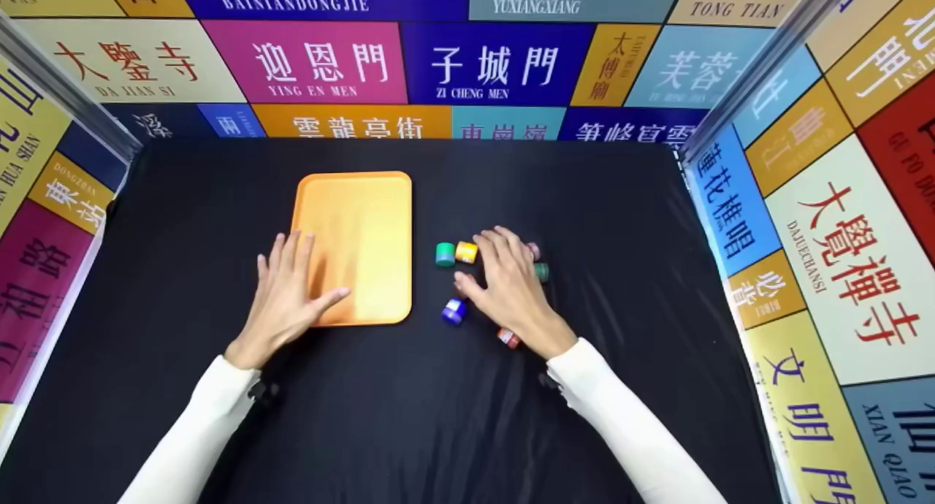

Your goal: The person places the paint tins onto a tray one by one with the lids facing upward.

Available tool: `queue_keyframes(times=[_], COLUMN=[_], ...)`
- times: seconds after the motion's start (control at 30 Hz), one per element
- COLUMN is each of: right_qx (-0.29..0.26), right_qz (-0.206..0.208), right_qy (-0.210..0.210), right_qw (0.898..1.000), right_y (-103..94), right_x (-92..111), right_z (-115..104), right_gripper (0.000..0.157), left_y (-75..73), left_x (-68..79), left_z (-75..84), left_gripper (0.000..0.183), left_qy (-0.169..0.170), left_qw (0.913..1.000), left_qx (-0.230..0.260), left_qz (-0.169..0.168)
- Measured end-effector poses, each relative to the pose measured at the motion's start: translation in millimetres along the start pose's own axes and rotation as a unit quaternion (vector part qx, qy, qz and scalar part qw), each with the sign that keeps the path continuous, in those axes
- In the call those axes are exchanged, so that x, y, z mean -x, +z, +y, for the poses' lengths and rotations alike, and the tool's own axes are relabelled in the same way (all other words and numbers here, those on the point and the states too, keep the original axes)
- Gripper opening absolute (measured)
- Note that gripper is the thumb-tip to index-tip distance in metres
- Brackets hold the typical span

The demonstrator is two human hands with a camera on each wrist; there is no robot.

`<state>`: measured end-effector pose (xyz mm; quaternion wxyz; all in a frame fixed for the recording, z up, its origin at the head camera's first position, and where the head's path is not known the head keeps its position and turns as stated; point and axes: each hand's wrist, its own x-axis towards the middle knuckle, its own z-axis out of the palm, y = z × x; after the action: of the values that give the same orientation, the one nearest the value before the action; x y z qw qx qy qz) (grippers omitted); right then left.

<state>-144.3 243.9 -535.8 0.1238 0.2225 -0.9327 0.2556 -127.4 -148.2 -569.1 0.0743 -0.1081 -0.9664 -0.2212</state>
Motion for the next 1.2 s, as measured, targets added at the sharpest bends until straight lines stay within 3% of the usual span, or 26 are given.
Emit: queue_keyframes(times=[0.3,0.5,0.83,1.2], right_qx=[-0.039,-0.061,-0.066,-0.043], right_qz=[0.01,-0.009,-0.067,-0.1], right_qy=[-0.059,-0.108,-0.162,-0.206], right_qw=[0.997,0.992,0.982,0.972], right_y=[14.8,21.7,27.4,29.4], right_x=[6.5,14.8,28.1,32.2], right_z=[-1.1,-1.8,1.8,4.4], right_gripper=[0.056,0.051,0.043,0.042], left_y=[4.4,8.3,10.9,14.9], left_x=[28.6,40.3,40.9,44.0], left_z=[-17.6,-21.6,-29.0,-45.2], left_gripper=[0.116,0.116,0.12,0.122], left_qy=[-0.011,-0.02,-0.016,-0.029], left_qw=[0.9994,0.9987,0.9972,0.9939], left_qx=[0.031,0.045,0.069,0.106], left_qz=[0.009,0.01,0.023,0.011])
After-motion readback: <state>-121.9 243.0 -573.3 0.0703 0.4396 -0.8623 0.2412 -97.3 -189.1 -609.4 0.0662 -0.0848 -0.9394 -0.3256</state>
